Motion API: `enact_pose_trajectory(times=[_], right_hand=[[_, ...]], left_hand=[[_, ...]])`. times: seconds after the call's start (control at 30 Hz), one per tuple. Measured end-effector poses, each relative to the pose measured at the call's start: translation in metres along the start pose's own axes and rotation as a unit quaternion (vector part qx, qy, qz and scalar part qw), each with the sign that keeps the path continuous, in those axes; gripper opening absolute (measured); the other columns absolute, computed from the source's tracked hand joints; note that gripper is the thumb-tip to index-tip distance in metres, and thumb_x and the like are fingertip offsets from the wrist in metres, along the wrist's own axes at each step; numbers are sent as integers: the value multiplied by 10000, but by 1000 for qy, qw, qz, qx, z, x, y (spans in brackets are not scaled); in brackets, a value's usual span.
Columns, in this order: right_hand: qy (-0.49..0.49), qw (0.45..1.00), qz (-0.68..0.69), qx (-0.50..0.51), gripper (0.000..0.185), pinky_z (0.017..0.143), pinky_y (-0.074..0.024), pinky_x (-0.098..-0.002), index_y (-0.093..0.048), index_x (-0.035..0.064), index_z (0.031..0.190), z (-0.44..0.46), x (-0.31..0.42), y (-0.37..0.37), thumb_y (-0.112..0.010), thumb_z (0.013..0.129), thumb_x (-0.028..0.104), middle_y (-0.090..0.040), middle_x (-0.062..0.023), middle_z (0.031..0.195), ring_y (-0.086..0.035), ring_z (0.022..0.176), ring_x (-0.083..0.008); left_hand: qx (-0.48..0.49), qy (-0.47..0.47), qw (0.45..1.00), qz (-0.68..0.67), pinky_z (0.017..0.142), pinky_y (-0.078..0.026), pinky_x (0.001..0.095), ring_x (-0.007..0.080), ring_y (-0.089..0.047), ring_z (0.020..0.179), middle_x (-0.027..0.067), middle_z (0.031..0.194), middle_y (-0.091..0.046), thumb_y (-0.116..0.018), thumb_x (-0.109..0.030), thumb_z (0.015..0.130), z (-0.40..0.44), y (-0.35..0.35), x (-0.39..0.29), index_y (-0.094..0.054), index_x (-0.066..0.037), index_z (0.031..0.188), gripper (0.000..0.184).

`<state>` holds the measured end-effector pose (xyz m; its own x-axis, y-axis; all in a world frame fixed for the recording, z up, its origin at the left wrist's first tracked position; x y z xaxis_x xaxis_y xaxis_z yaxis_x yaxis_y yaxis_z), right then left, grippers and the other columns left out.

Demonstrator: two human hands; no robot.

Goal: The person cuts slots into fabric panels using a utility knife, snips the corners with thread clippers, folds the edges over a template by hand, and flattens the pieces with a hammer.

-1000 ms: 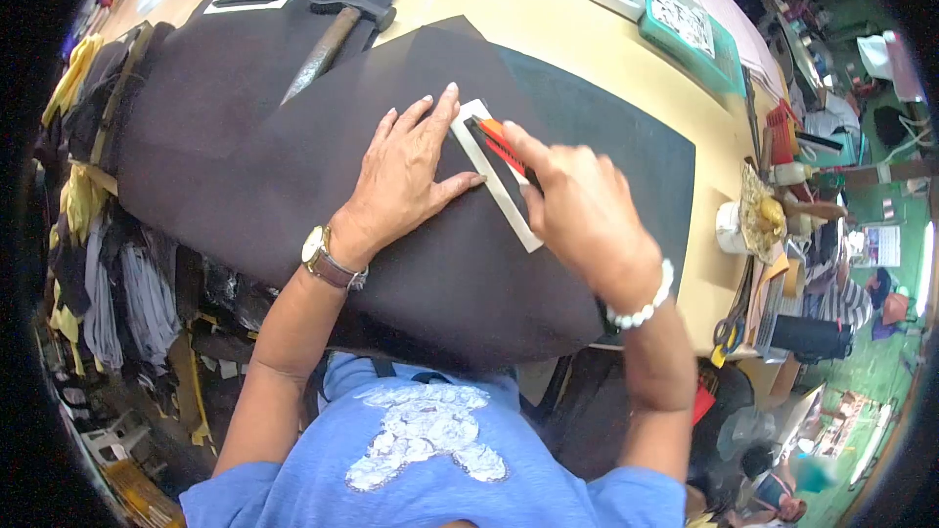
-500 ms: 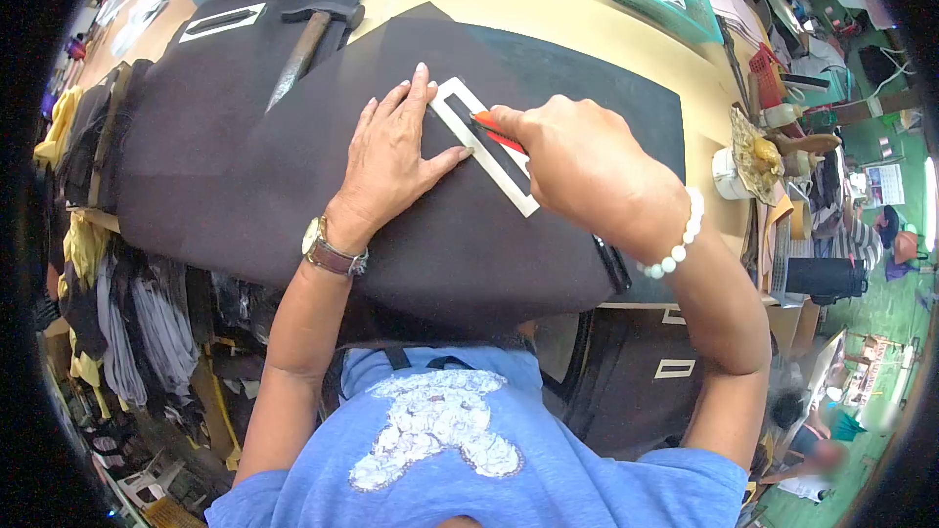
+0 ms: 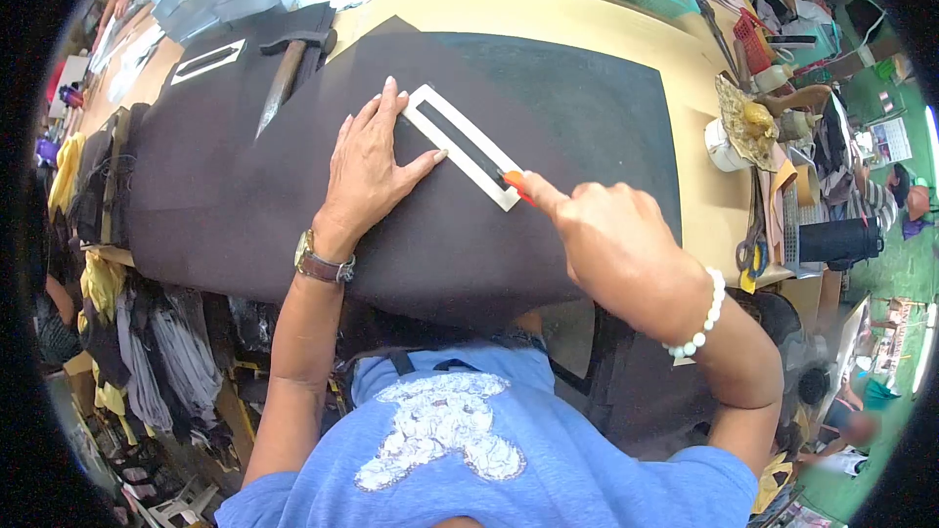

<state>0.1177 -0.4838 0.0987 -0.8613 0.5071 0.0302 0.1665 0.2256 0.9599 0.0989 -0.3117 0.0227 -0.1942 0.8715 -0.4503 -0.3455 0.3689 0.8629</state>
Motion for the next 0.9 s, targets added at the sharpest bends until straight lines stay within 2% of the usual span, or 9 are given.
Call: enact_pose_trajectory(times=[0.2, 0.3, 0.4, 0.5, 0.6, 0.63, 0.73, 0.77, 0.9], right_hand=[[10, 994, 105, -29, 572, 646, -508, -424, -466, 133, 1334, -7, -20, -7, -586, 780, 53, -641, -191, 802, -635, 704, -350], [57, 942, 306, -125, 473, 698, -496, -418, -535, 63, 1243, -8, -60, -13, -661, 793, 141, -649, -231, 872, -624, 705, -387], [-221, 856, 435, -171, 379, 753, -486, -406, -584, 3, 1115, -11, -121, -25, -675, 791, 177, -641, -218, 864, -612, 742, -383], [-223, 862, 312, -332, 352, 830, -463, -397, -596, -24, 1027, -3, -162, -33, -683, 784, 215, -618, -204, 962, -594, 888, -327], [-179, 902, 140, -367, 392, 903, -420, -401, -596, -12, 1074, 8, -159, -40, -679, 783, 239, -562, -206, 1099, -529, 1054, -315], [-188, 905, 116, -364, 425, 937, -388, -416, -595, -5, 1100, 9, -160, -43, -692, 768, 241, -523, -199, 1163, -480, 1113, -331], [-189, 881, -37, -433, 472, 921, -398, -426, -581, -10, 1135, -20, -128, -16, -703, 758, 247, -521, -195, 1150, -481, 1088, -345], [-197, 887, 37, -416, 494, 868, -429, -417, -562, -10, 1150, -28, -124, -13, -702, 756, 253, -552, -178, 1066, -527, 993, -333], [-189, 939, 212, -195, 477, 760, -465, -404, -546, 0, 1144, -52, -86, -49, -714, 730, 168, -581, -149, 908, -574, 828, -315]], left_hand=[[-61, -20, 998, -20, 1087, -274, 412, 326, -321, 1336, 261, 1416, -333, -692, -414, 774, 4, 36, 15, -258, 39, 1409, 893], [-62, 101, 987, 105, 1085, -221, 515, 333, -286, 1353, 235, 1440, -308, -668, -437, 793, 0, 60, 64, -273, 42, 1404, 871], [-49, 176, 967, 180, 1048, -198, 626, 347, -253, 1362, 193, 1447, -316, -618, -412, 838, -19, 58, 101, -388, 6, 1355, 703], [-76, 128, 958, 245, 1044, -212, 630, 349, -289, 1345, 163, 1414, -380, -580, -293, 881, -28, 53, 93, -584, -44, 1187, 394], [-86, 107, 969, 207, 1046, -183, 649, 330, -324, 1327, 159, 1347, -466, -569, -212, 888, -26, 55, 98, -628, -66, 1115, 276], [-157, 45, 953, 256, 971, -369, 530, 328, -499, 1176, 155, 1177, -600, -541, -164, 909, -26, 65, 80, -644, -61, 1030, 190], [-192, 183, 962, -70, 809, -461, 404, 307, -611, 931, 170, 985, -656, -522, -187, 932, -22, 74, 109, -637, -19, 941, 204], [-242, 125, 953, -133, 601, -427, 290, 189, -563, 647, 90, 780, -648, -512, -206, 952, -19, 83, 99, -621, -15, 892, 229], [-74, 202, 887, -408, 526, -355, 237, 62, -437, 599, -14, 665, -515, -588, -314, 907, -1, 46, 96, -594, 9, 791, 343]])
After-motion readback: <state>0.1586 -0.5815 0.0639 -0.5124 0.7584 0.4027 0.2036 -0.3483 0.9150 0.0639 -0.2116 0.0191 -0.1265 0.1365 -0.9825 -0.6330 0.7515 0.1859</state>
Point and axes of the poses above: each hand's wrist, its own z-axis towards the middle knuckle, its own y-axis out of the back of the hand, x = y × z, the point moved 10 cm from there along z, towards the middle knuckle
